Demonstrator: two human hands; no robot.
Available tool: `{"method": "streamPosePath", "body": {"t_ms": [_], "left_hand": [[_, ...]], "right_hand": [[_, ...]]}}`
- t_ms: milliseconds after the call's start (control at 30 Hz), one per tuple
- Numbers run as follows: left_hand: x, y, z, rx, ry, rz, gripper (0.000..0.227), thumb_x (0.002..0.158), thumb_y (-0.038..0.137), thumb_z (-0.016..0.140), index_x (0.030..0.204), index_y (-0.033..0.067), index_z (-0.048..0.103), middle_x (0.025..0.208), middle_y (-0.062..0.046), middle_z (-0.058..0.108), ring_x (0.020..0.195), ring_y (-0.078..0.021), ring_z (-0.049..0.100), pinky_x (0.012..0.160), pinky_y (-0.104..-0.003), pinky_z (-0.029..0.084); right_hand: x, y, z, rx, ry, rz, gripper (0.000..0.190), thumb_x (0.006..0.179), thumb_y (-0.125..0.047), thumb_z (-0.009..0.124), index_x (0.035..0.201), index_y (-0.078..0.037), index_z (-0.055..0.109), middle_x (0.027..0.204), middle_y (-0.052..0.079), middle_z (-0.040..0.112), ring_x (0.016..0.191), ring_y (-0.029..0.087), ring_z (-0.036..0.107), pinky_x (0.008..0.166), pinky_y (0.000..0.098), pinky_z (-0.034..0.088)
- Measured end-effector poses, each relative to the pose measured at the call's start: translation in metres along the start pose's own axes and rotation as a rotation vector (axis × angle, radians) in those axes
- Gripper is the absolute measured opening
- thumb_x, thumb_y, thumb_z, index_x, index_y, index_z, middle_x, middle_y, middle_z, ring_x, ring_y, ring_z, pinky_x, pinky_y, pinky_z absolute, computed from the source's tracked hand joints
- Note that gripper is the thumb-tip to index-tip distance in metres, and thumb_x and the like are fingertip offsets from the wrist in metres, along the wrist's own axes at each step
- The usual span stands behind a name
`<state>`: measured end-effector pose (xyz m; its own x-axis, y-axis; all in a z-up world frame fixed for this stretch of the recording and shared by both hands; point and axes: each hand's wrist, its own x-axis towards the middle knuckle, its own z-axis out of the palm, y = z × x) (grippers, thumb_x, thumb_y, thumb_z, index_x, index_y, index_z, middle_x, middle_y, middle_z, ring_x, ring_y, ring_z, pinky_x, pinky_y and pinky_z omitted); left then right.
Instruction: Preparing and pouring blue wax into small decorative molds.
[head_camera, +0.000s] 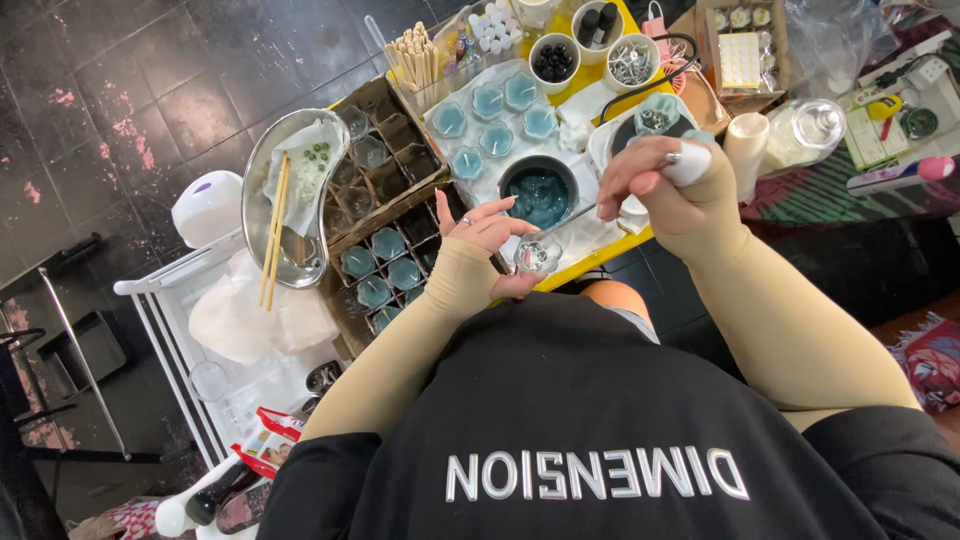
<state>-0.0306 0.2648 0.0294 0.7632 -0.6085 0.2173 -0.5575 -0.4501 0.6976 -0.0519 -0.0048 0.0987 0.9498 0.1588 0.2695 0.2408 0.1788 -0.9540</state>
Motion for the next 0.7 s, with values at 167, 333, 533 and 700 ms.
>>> {"method": "streamPosePath", "body": {"t_ms": [167,333,533,700], "left_hand": [[-0.006,-0.001,-0.003,-0.002,0.015,0.018,0.047,0.069,0.041,0.089,0.108,0.021,0.072,0.107,0.008,0.074,0.134,-0.0217,0.058,0.121,-0.07,-0.007],[-0.009,-0.004,0.004,0.011,0.066,0.006,0.045,0.069,0.04,0.089,0.107,0.021,0.072,0.11,0.007,0.073,0.134,-0.0222,0.059,0.122,-0.071,-0.006],[-0.007,0.002,0.005,-0.014,0.03,0.002,0.044,0.069,0.039,0.088,0.105,0.0199,0.073,0.108,0.007,0.074,0.133,-0.0234,0.06,0.12,-0.071,-0.008],[-0.007,-0.002,0.014,-0.002,0.054,-0.01,0.044,0.068,0.04,0.088,0.104,0.0201,0.073,0.108,0.005,0.074,0.132,-0.0235,0.06,0.122,-0.069,-0.007]], "right_hand": [[-0.005,0.004,0.003,0.019,0.019,0.064,0.025,0.109,-0.023,0.064,0.097,-0.001,0.063,0.096,0.012,0.068,0.08,0.02,0.068,0.076,0.0326,0.057],[-0.009,0.011,0.002,0.025,0.048,0.023,0.023,0.111,-0.021,0.063,0.098,-0.002,0.06,0.096,0.012,0.068,0.078,0.02,0.068,0.077,0.0326,0.057],[-0.009,0.011,-0.006,0.098,0.069,0.041,0.024,0.112,-0.023,0.062,0.099,-0.003,0.062,0.093,0.012,0.069,0.079,0.019,0.069,0.074,0.031,0.058],[-0.011,0.011,-0.007,0.085,0.029,0.042,0.022,0.109,-0.021,0.062,0.099,-0.002,0.062,0.098,0.011,0.068,0.084,0.019,0.069,0.078,0.0322,0.059]]}}
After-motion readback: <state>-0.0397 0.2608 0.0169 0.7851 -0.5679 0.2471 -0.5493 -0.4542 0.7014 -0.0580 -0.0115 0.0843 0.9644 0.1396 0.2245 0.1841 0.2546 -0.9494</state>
